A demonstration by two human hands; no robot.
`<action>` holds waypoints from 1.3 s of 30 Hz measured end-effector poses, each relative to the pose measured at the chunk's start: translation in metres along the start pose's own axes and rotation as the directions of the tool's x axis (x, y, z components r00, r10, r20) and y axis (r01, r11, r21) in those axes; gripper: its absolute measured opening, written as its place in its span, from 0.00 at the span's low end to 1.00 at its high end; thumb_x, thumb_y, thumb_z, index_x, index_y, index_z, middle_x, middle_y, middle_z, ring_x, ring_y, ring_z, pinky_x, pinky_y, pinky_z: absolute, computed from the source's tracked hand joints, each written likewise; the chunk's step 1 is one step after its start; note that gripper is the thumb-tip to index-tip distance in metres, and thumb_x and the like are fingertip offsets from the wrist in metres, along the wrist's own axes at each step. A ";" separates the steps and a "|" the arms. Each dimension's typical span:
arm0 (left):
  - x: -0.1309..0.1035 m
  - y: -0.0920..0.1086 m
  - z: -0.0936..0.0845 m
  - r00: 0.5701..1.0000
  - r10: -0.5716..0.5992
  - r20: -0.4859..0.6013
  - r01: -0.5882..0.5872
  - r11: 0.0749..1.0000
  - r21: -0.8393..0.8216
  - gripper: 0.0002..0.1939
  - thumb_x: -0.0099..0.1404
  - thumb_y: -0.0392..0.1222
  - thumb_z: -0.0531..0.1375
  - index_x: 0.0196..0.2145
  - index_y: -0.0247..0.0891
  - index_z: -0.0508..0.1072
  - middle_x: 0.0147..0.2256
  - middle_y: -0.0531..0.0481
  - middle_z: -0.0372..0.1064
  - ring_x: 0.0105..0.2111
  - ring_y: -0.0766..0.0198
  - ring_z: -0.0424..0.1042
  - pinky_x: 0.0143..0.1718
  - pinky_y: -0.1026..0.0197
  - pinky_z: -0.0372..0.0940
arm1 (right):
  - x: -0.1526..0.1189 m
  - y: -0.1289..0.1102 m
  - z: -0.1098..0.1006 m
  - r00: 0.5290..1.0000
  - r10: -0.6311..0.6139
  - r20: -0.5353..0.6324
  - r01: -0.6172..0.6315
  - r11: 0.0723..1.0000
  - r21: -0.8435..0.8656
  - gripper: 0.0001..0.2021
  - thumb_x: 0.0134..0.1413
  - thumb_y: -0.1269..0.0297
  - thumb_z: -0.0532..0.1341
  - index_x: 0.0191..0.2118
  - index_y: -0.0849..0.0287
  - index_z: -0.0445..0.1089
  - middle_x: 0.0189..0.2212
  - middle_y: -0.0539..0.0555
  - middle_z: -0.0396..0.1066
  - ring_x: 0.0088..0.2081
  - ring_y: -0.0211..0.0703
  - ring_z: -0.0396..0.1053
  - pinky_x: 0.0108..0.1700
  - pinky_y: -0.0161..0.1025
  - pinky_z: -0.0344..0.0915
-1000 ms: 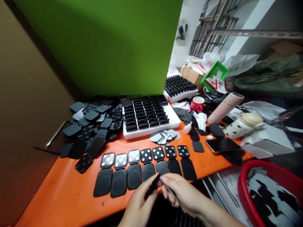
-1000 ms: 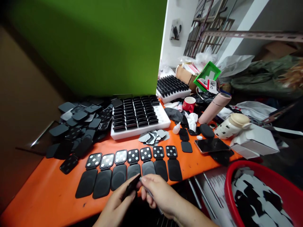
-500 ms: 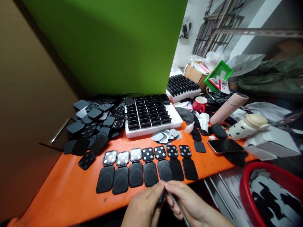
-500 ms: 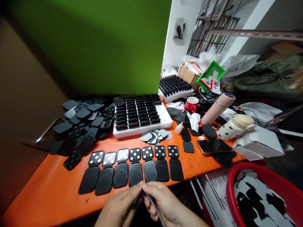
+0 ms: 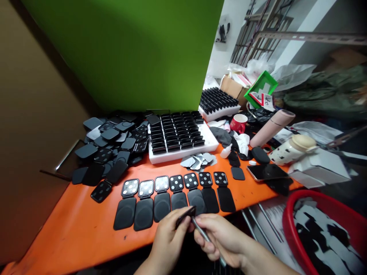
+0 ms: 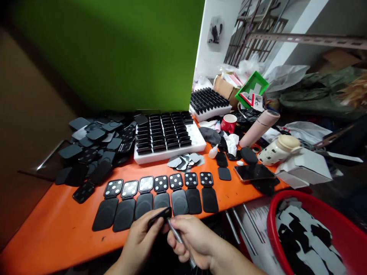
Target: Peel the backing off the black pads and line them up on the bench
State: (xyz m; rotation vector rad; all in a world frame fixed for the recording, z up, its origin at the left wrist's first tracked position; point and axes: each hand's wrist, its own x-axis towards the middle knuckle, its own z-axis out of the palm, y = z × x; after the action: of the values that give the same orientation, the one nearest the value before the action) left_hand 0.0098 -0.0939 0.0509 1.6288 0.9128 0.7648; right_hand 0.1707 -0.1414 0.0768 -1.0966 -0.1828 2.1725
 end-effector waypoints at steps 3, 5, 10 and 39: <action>-0.006 0.002 -0.003 0.959 0.252 0.133 -0.260 0.964 0.053 0.20 0.63 0.33 0.52 0.51 0.46 0.65 0.41 0.47 0.72 0.39 0.62 0.71 0.40 0.62 0.66 | 0.001 0.001 -0.005 0.994 0.096 0.059 -0.104 0.983 0.148 0.08 0.52 0.64 0.55 0.33 0.64 0.65 0.22 0.48 0.61 0.15 0.24 0.52 0.13 0.23 0.41; -0.009 0.003 -0.005 0.912 0.360 0.194 -0.376 0.925 0.052 0.24 0.63 0.30 0.51 0.55 0.47 0.59 0.42 0.46 0.71 0.40 0.62 0.71 0.41 0.62 0.66 | 0.000 0.002 -0.009 0.981 0.160 0.113 -0.183 0.953 0.243 0.11 0.52 0.61 0.55 0.33 0.65 0.65 0.23 0.48 0.61 0.15 0.25 0.53 0.13 0.23 0.42; -0.010 -0.001 -0.003 0.855 0.473 0.212 -0.499 0.862 0.093 0.25 0.62 0.30 0.51 0.56 0.45 0.57 0.46 0.42 0.70 0.43 0.59 0.71 0.42 0.60 0.67 | -0.001 0.008 -0.010 0.981 0.173 0.083 -0.191 0.928 0.321 0.13 0.53 0.56 0.54 0.31 0.63 0.64 0.19 0.46 0.61 0.13 0.26 0.52 0.12 0.24 0.42; 0.024 -0.018 0.055 0.893 -0.448 0.048 0.403 0.748 -0.528 0.23 0.45 0.38 0.66 0.41 0.35 0.67 0.35 0.49 0.70 0.38 0.57 0.69 0.41 0.59 0.61 | -0.020 0.046 -0.102 0.644 -0.663 -0.383 0.135 0.591 -0.796 0.15 0.53 0.54 0.54 0.33 0.60 0.70 0.32 0.56 0.70 0.36 0.45 0.67 0.40 0.40 0.61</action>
State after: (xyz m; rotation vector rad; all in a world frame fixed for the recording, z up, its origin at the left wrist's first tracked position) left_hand 0.0654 -0.0968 0.0218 0.8604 0.9812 0.6810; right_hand 0.2316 -0.2061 0.0064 -1.9439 -0.9354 1.1187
